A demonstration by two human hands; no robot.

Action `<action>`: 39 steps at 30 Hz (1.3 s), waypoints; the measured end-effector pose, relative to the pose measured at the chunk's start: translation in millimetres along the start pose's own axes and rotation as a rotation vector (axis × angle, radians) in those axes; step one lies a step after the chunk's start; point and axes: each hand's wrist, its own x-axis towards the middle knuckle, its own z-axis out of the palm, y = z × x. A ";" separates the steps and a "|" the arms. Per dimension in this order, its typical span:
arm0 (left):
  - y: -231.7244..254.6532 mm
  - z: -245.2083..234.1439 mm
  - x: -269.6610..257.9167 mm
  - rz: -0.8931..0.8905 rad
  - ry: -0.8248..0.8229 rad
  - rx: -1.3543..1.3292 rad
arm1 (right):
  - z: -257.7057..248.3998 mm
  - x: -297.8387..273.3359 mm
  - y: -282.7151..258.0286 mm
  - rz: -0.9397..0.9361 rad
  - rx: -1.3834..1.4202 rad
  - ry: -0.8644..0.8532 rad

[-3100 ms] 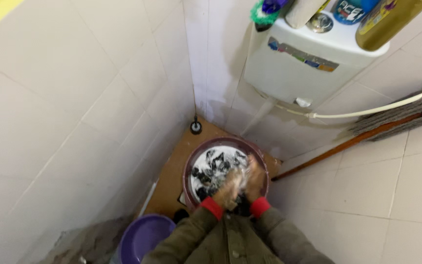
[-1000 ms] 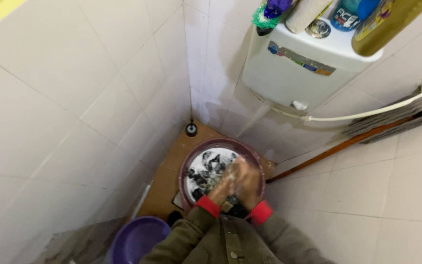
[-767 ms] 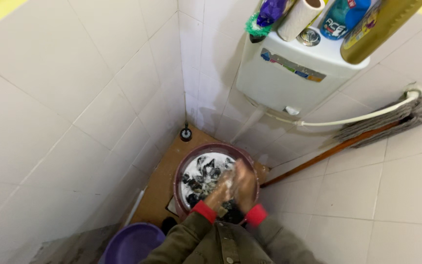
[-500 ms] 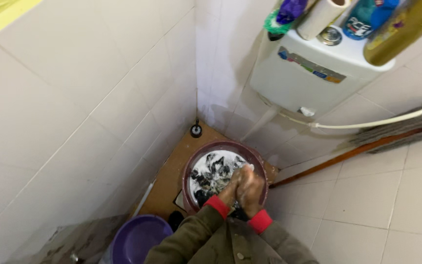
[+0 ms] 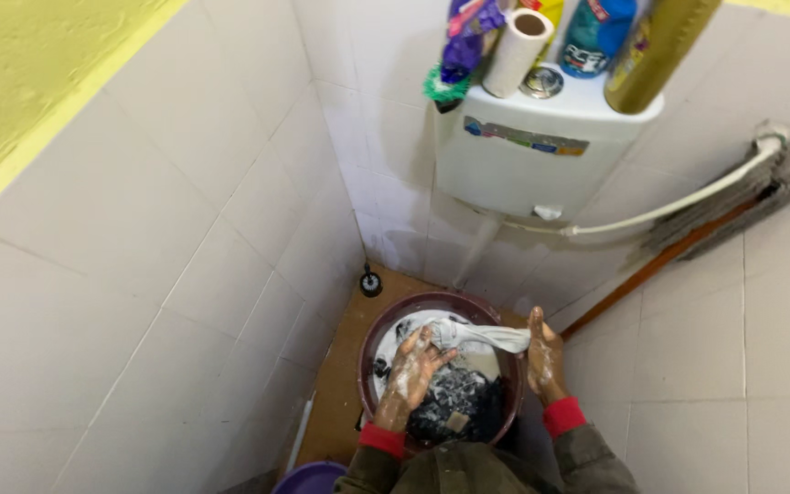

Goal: The person washes dark-colored clothes by hand in a reddish-brown basin filled with soapy water. They repeatedly submerge, agitate, and wring out the garments, including a white item and dark pants, in a tiled room.

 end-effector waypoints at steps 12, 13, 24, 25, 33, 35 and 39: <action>43.8 79.7 -5.6 -0.037 0.030 0.431 | 38.7 -46.3 -35.8 -0.150 -0.204 -0.399; 41.6 79.0 -4.5 -0.031 0.022 0.469 | 46.9 -52.7 -40.6 0.043 -0.051 -0.544; 39.0 75.9 -21.0 0.478 0.225 1.403 | 68.1 -49.0 -32.9 -0.655 -0.677 -0.131; 39.8 78.5 -23.8 0.479 0.248 1.510 | 68.6 -51.3 -36.4 -0.742 -0.661 -0.110; 43.1 84.1 -17.7 0.590 0.257 1.323 | 69.5 -61.3 -45.9 -0.488 -0.544 -0.185; 37.3 91.1 -17.1 0.491 0.234 1.255 | 71.6 -62.0 -45.5 -0.360 -0.424 -0.247; 19.9 91.8 -19.8 0.421 0.166 1.367 | 72.5 -65.9 -44.7 0.110 0.125 -0.469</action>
